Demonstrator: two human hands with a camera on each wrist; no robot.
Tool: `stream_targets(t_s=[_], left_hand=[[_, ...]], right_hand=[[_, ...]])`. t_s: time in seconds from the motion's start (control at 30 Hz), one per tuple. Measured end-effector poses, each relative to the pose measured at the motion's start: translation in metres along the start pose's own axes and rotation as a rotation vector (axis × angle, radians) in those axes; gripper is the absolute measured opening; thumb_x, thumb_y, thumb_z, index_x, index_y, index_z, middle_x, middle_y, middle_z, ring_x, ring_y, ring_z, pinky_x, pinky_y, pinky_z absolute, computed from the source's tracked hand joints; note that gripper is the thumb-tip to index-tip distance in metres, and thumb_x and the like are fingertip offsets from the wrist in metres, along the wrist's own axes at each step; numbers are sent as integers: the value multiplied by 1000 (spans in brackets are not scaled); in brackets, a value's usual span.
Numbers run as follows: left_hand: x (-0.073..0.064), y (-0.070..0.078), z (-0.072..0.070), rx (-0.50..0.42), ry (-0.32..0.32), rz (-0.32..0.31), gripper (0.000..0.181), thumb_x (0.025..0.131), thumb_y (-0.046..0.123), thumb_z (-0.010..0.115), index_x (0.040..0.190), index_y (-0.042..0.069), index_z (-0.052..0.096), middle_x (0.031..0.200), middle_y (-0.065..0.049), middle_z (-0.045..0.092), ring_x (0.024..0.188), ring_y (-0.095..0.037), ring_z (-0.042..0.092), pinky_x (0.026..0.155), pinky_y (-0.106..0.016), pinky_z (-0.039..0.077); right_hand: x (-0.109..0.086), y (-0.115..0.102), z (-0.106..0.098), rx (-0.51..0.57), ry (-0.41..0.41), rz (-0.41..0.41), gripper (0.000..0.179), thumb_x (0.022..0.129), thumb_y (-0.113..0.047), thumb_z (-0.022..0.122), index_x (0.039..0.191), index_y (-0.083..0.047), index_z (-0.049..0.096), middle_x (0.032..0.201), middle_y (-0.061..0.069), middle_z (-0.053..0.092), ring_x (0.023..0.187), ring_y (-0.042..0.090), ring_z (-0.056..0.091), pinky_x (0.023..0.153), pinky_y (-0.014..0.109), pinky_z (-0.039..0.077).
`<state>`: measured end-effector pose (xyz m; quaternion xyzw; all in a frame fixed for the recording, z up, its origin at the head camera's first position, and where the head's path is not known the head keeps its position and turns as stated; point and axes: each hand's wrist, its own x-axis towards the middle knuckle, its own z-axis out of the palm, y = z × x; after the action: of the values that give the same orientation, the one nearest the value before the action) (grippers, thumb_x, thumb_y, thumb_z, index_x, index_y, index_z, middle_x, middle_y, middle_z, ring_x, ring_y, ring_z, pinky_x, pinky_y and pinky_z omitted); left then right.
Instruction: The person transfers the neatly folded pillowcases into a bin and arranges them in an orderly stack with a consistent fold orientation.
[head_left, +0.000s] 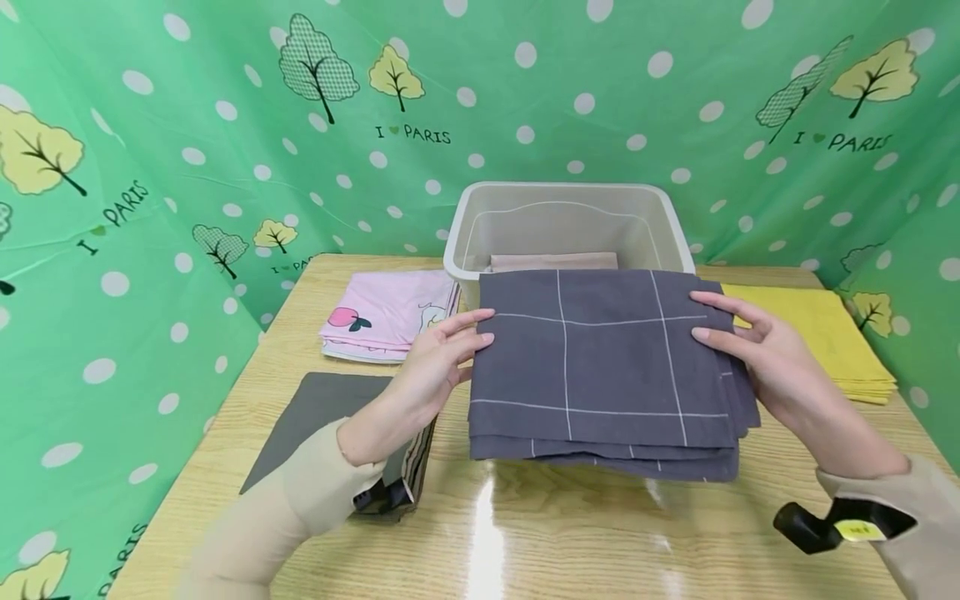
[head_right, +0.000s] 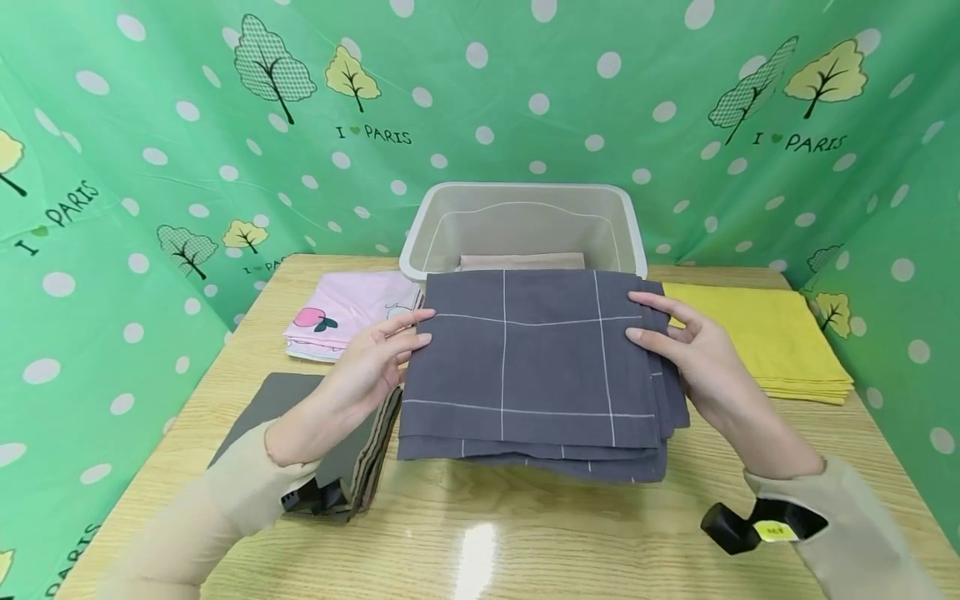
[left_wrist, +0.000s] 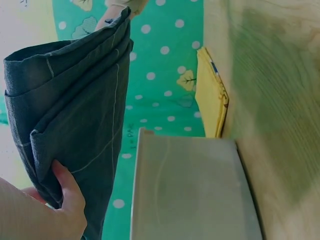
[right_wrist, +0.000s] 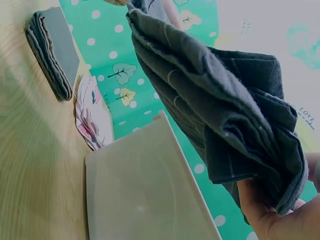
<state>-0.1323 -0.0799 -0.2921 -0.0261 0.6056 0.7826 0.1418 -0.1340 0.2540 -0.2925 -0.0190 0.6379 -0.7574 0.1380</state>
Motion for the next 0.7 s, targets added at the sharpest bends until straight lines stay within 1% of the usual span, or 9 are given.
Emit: stream_targets(t_s=[0.1,0.27,0.4,0.5,0.7], left_hand=[[3,6,1,21,0,7,38,85,4,52,123,5,49,80,6,57,71,-6,53,67,-24,45],[10,16,1,22,-1,19,38,85,3,52,123,5,49,83,2,60,71,-7,57,67,-23,47],[17,23,2,32,-12,23,38,86,3,52,124,5,49,80,2,58,69,-7,56,65,-21,46],[23,28,2,27,-8,16,38,86,2,51,124,5,48,81,1,58,68,-7,56,63,-20,46],[35,35,2,16,19,4,39,85,0,52,124,4,49,92,-3,59,71,-9,58,65,-21,48]], right_hand=[[5,-5,0,4,4,14,42,86,-3,54,122,-26,52,94,-2,66,75,18,65,60,32,53],[13,-15,0,18,7,47,42,86,-5,55,122,-26,52,94,-2,66,74,20,65,60,34,53],[20,-21,1,-39,43,42,41,85,-9,58,122,-28,52,97,-7,64,76,18,65,62,32,53],[26,-24,2,-96,72,44,42,84,-13,60,122,-28,51,99,-10,63,77,15,64,64,30,52],[37,-29,2,-114,71,48,48,82,-16,63,127,-25,47,101,-12,60,79,13,64,66,27,52]])
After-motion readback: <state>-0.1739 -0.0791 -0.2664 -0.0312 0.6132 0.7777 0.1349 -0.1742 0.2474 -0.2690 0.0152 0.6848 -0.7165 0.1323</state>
